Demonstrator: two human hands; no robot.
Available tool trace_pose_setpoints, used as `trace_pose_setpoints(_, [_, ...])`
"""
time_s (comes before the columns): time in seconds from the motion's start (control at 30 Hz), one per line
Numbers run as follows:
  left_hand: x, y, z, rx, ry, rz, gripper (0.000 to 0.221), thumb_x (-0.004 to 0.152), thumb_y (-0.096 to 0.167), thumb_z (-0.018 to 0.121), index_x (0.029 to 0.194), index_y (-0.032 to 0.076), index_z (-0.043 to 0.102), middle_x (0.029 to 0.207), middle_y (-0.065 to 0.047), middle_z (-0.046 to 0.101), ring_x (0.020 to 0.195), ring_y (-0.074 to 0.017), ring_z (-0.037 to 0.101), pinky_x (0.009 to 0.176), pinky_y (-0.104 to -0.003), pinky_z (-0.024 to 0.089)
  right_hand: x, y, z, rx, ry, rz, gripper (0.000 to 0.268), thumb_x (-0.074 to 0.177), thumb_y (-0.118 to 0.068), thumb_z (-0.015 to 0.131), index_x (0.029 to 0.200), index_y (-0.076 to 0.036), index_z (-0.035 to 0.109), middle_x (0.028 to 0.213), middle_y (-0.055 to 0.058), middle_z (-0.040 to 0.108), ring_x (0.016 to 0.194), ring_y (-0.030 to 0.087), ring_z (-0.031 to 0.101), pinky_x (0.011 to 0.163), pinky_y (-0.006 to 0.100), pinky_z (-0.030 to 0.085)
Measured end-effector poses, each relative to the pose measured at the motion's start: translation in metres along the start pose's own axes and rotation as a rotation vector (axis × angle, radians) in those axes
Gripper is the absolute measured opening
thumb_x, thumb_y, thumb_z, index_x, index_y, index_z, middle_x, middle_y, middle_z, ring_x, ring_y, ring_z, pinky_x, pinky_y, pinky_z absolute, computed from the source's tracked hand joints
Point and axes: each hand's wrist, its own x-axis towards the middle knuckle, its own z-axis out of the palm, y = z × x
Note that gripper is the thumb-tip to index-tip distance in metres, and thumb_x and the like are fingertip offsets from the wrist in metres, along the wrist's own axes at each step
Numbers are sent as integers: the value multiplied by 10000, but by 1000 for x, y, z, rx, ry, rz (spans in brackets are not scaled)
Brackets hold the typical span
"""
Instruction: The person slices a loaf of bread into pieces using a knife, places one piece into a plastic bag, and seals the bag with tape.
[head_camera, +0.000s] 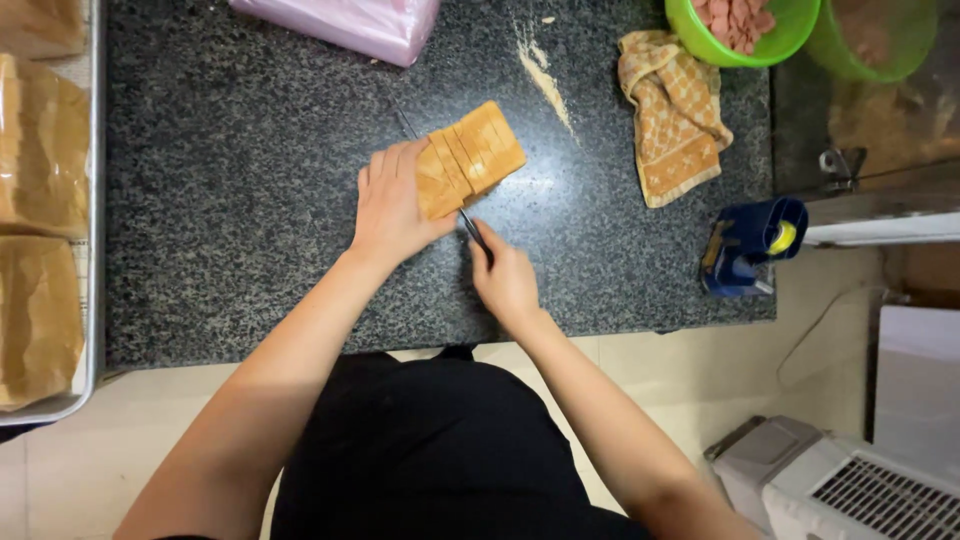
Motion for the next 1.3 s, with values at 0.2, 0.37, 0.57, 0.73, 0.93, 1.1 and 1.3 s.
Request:
trace_pose_setpoints(0.2, [-1, 0, 3, 12, 54, -34, 985, 594, 308, 918, 1426, 40, 463, 1367, -146, 545, 1259, -352, 494, 1044, -488, 390, -59, 46, -13, 97, -6, -2, 333, 979, -231, 649, 1284, -103, 682, 1049, 250, 710, 928, 423, 716, 775, 451, 583])
trace_pose_setpoints(0.37, [-2, -2, -3, 6, 16, -1, 987, 605, 311, 926, 1430, 43, 455, 1372, -148, 542, 1258, -358, 491, 1038, -489, 395, -85, 72, -19, 117, -4, -31, 340, 970, -219, 638, 1289, -105, 675, 1090, 230, 720, 932, 396, 730, 764, 431, 588])
trace_pose_setpoints(0.57, [0, -1, -4, 31, -14, 16, 997, 598, 310, 930, 1433, 47, 452, 1367, -153, 538, 1250, -365, 484, 1028, -492, 392, -8, 19, 10, 41, -19, 24, 347, 974, -258, 637, 1298, -146, 697, 1007, 235, 725, 901, 433, 700, 783, 485, 562])
trace_pose_setpoints(0.73, [1, 2, -1, 37, 18, -23, 991, 621, 307, 925, 1440, 29, 443, 1371, -161, 528, 1263, -367, 479, 1070, -497, 382, -29, 39, 9, 49, 34, -39, 333, 981, -263, 629, 1290, -153, 690, 1022, 223, 732, 884, 437, 696, 763, 500, 561])
trace_pose_setpoints(0.93, [0, 4, -1, 53, 53, -23, 967, 637, 295, 925, 1433, 28, 447, 1371, -164, 525, 1270, -372, 474, 1089, -493, 382, -132, 86, -36, 49, -30, 57, 360, 953, -183, 665, 1311, -152, 686, 886, 221, 715, 718, 389, 696, 642, 440, 548])
trace_pose_setpoints(1.1, [-2, 3, -9, 33, 7, 17, 1008, 633, 300, 933, 1446, -6, 421, 1389, -201, 501, 1281, -401, 460, 1084, -506, 371, -164, 98, -55, 73, -16, 148, 352, 941, -143, 687, 1292, -127, 704, 772, 181, 708, 507, 256, 599, 532, 349, 501])
trace_pose_setpoints(1.3, [-16, -17, -15, -69, 9, 109, 1043, 645, 300, 928, 1470, -15, 373, 1422, -238, 453, 1314, -428, 448, 1139, -512, 403, -145, 66, -55, 248, 144, -45, 324, 966, -72, 682, 1288, -41, 690, 886, 138, 746, 595, 184, 616, 566, 288, 507])
